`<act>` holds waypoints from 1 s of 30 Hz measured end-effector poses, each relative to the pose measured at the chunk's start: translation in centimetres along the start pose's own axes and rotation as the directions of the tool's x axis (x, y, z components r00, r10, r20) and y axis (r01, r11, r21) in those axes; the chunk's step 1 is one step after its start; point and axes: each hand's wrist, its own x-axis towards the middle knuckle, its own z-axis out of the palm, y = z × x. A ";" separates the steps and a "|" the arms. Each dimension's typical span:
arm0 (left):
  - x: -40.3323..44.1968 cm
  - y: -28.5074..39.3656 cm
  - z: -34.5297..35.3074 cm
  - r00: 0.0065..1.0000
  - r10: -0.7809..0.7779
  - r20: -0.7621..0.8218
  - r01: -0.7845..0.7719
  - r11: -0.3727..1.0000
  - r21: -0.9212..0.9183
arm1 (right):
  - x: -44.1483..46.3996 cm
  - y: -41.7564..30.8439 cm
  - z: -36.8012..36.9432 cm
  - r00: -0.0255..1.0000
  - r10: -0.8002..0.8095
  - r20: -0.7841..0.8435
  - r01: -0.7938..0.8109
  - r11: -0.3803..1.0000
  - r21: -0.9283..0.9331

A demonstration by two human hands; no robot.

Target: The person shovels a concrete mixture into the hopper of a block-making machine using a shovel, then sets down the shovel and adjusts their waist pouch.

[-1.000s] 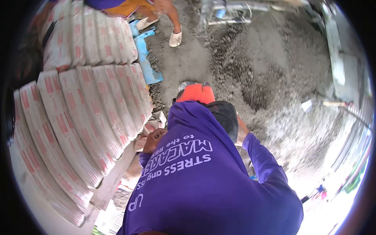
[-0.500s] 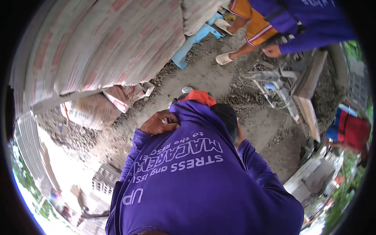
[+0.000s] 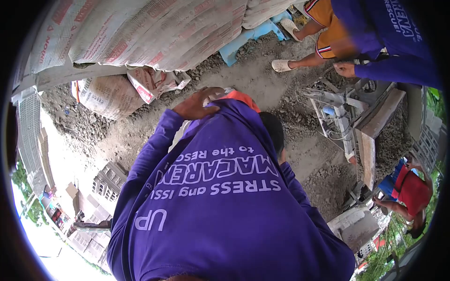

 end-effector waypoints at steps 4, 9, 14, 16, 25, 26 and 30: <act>-0.1 1.6 -1.8 0.982 -0.051 0.181 0.051 0.999 0.004 | 0.1 1.3 0.2 1.000 -0.022 -0.012 0.023 0.999 0.025; -9.0 11.1 -8.8 0.910 0.330 0.252 -0.051 0.691 -0.721 | -0.2 2.9 0.5 0.999 -0.030 -0.044 0.034 0.995 0.091; -6.5 8.4 -6.2 0.931 -0.181 0.317 0.239 0.958 -0.157 | -0.2 3.4 0.8 0.998 -0.052 -0.047 0.058 0.989 0.134; -5.8 5.4 -4.3 0.981 -0.110 0.163 0.126 0.987 -0.096 | -0.5 3.6 0.7 0.996 -0.070 -0.057 0.077 0.987 0.140; -1.8 1.8 -3.4 0.962 -0.015 0.273 -0.085 0.933 0.350 | -1.8 3.4 1.2 0.980 -0.187 -0.066 0.198 0.945 0.259; -3.1 1.4 -4.4 0.967 -0.019 0.254 -0.076 0.930 0.359 | -2.2 2.6 1.2 0.980 -0.192 -0.045 0.197 0.932 0.306; -8.1 2.5 -6.6 0.928 -0.261 0.266 0.241 0.965 0.108 | -3.9 -0.5 0.8 0.970 -0.050 0.237 -0.050 0.915 0.401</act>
